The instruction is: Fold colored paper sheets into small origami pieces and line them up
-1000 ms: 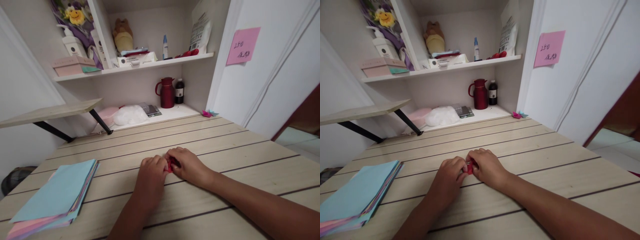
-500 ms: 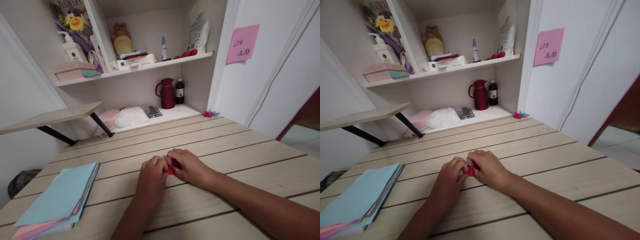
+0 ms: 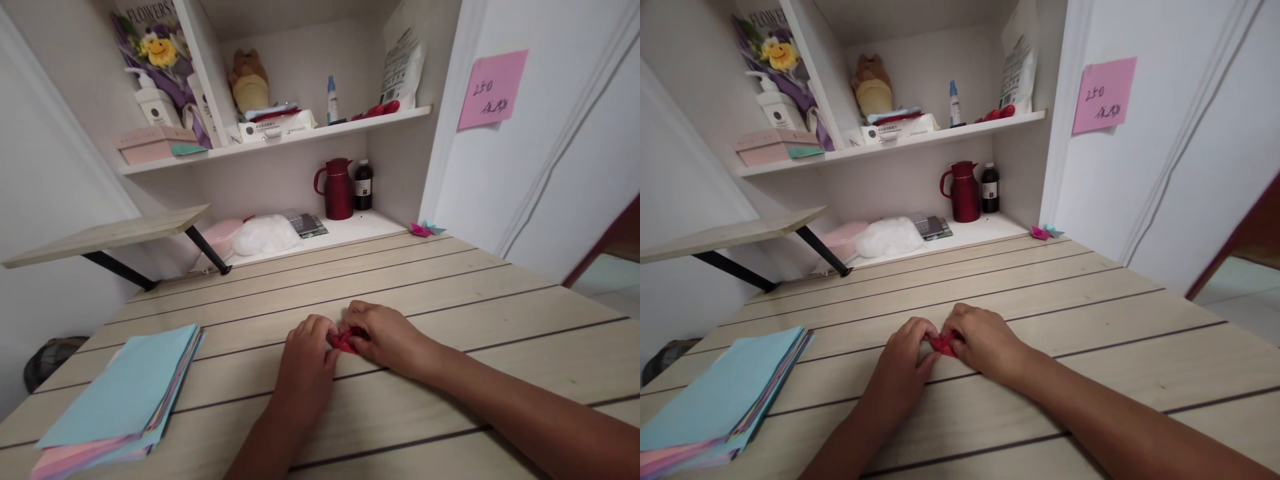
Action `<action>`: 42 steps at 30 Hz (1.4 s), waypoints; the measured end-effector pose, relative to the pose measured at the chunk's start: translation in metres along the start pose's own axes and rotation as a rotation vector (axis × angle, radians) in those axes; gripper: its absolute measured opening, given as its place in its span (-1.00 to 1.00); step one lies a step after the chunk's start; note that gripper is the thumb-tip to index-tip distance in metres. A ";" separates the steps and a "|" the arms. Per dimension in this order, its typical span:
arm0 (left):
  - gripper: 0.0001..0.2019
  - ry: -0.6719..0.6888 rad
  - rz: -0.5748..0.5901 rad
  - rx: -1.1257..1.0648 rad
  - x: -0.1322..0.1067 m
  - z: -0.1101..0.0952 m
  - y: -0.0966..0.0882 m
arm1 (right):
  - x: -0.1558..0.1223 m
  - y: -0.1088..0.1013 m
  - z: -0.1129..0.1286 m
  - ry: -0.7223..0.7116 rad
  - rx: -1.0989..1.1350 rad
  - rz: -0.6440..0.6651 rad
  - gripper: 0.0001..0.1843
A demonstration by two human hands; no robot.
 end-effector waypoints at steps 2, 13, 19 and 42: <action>-0.63 -0.025 -0.016 -0.050 0.000 0.003 0.003 | 0.000 0.001 -0.001 0.008 -0.004 -0.012 -0.82; -0.64 -0.044 0.001 -0.057 -0.001 -0.001 0.002 | -0.002 0.002 -0.003 -0.005 -0.018 -0.030 -0.85; -0.74 -0.009 0.008 0.019 0.002 -0.002 -0.002 | -0.001 0.000 0.000 0.004 -0.018 -0.025 -0.85; -0.73 0.069 0.069 0.051 0.007 -0.001 -0.004 | 0.000 0.004 -0.009 0.049 0.055 -0.020 -0.81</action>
Point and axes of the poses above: each hand's wrist, its own x-axis towards the middle knuckle, its own y-axis out of the palm, z = x × y, the point moved 1 cm from there along x, towards the middle knuckle, and after that the axes turned 13 degrees about -y, right-handed, at the moved point
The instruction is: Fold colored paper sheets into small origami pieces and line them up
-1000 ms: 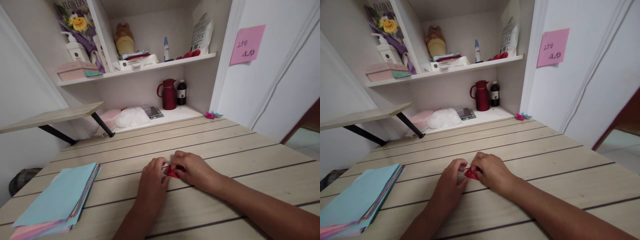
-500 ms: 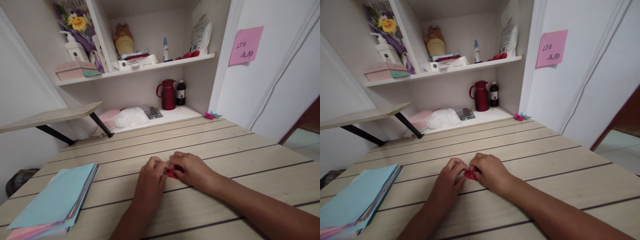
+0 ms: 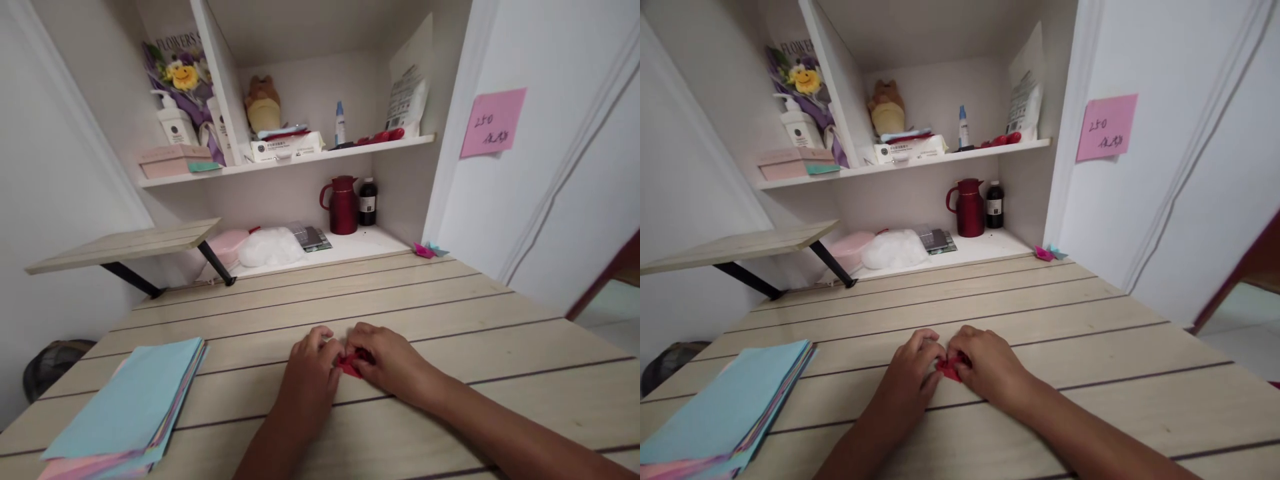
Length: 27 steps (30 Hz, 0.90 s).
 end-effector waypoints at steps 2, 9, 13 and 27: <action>-0.72 -0.003 0.006 -0.016 0.000 -0.001 0.000 | 0.000 0.000 -0.001 0.006 0.039 -0.001 -0.78; -0.72 -0.037 0.012 -0.110 0.000 0.002 0.001 | 0.001 0.000 0.000 0.058 0.087 0.010 -0.76; -0.73 -0.043 0.021 -0.114 0.000 0.005 0.004 | 0.001 -0.004 0.005 0.045 0.123 0.002 -0.76; -0.83 -0.088 -0.023 -0.182 0.001 0.005 0.008 | -0.001 -0.004 0.004 -0.058 0.167 0.055 -0.74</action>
Point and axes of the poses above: each hand's wrist, its own x-axis towards the middle knuckle, its own y-axis out of the palm, z = x × y, the point moved 1 cm from there along x, towards the middle knuckle, and after that the axes turned 13 degrees about -y, right-handed, at the moved point
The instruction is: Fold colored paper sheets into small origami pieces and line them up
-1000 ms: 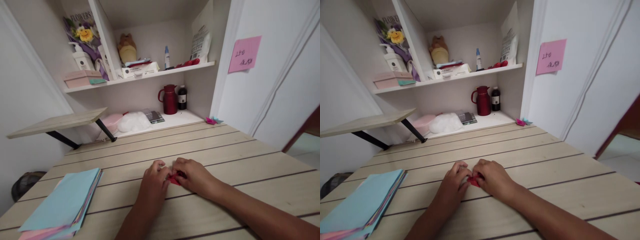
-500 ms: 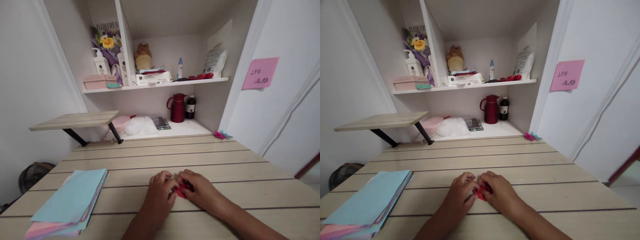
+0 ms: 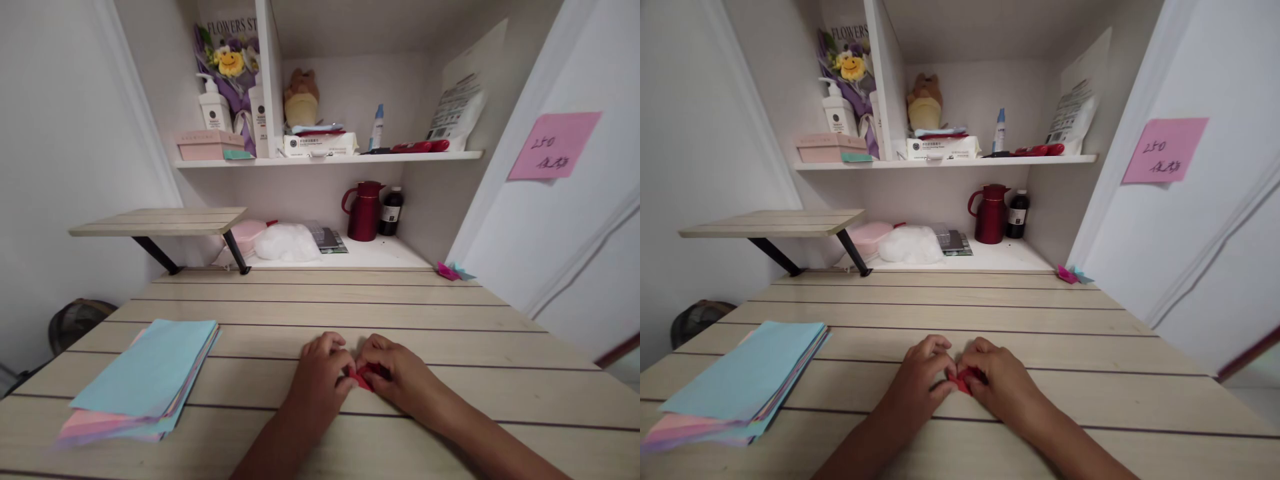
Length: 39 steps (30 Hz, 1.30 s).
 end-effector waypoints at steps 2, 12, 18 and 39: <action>-0.82 0.001 -0.002 0.005 -0.001 0.000 0.000 | 0.001 -0.001 0.000 0.021 -0.026 0.000 -0.75; -0.84 0.006 0.035 0.080 -0.003 -0.006 -0.001 | 0.000 0.002 -0.001 0.110 -0.030 -0.048 -0.87; -0.89 -0.002 0.031 0.111 -0.001 -0.007 -0.002 | 0.001 -0.004 0.002 0.040 0.072 -0.010 -0.81; -0.85 -0.036 0.002 0.013 0.002 -0.003 0.000 | -0.009 -0.019 -0.003 -0.034 0.139 0.088 -0.64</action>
Point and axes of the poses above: each hand's wrist, its own x-axis towards the middle knuckle, its own y-axis out of the palm, z = x × y, the point moved 1 cm from there along x, towards the middle knuckle, and after that the axes turned 13 degrees about -y, right-handed, at the moved point
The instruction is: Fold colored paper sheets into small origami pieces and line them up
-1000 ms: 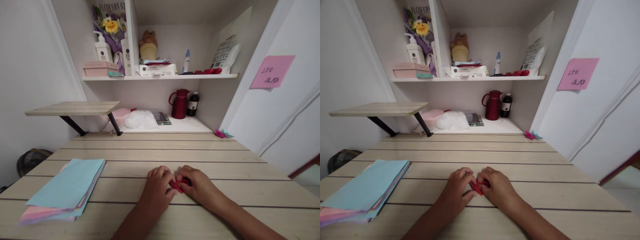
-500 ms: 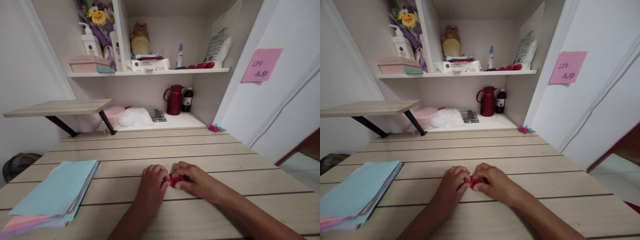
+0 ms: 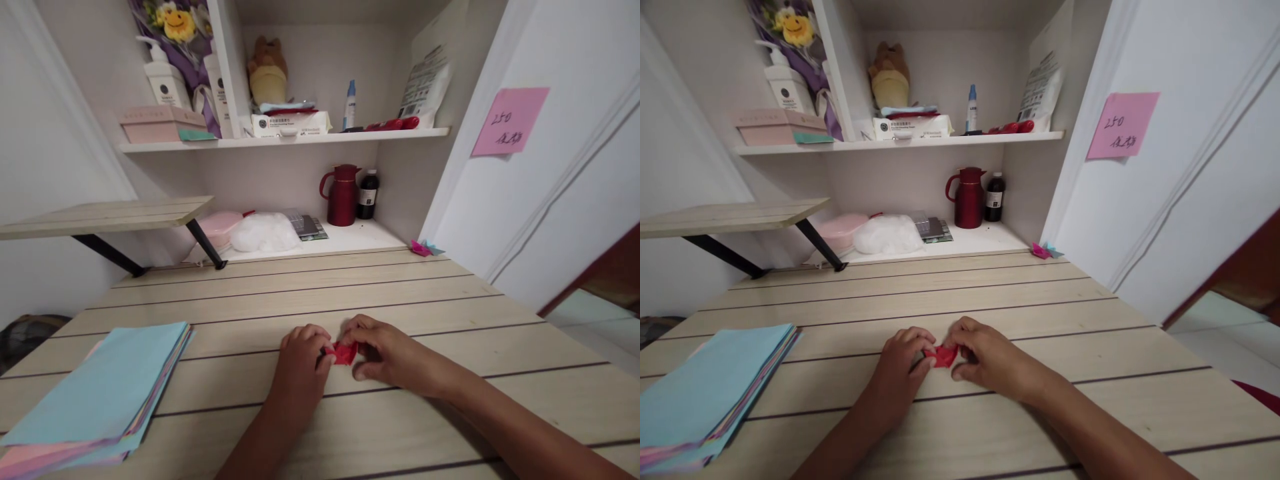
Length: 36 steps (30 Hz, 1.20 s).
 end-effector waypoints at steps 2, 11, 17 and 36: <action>-0.85 -0.003 0.000 -0.009 0.000 0.000 0.001 | 0.001 0.000 -0.001 -0.001 -0.017 -0.022 -0.70; -0.91 0.007 0.000 0.015 0.001 0.002 0.002 | 0.004 0.006 -0.006 0.029 -0.075 -0.123 -0.83; -0.88 0.021 -0.044 0.073 0.001 -0.001 0.004 | 0.003 0.013 -0.014 0.023 -0.032 -0.195 -0.87; -0.86 0.104 -0.257 0.049 -0.001 -0.001 0.002 | 0.012 0.014 -0.002 0.020 0.432 -0.407 -0.89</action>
Point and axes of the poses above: each hand's wrist, its own x-axis towards the middle knuckle, its own y-axis out of the palm, z = x × y, the point moved 1 cm from there along x, towards the middle knuckle, and after that the axes turned 13 degrees about -y, right-handed, at the moved point
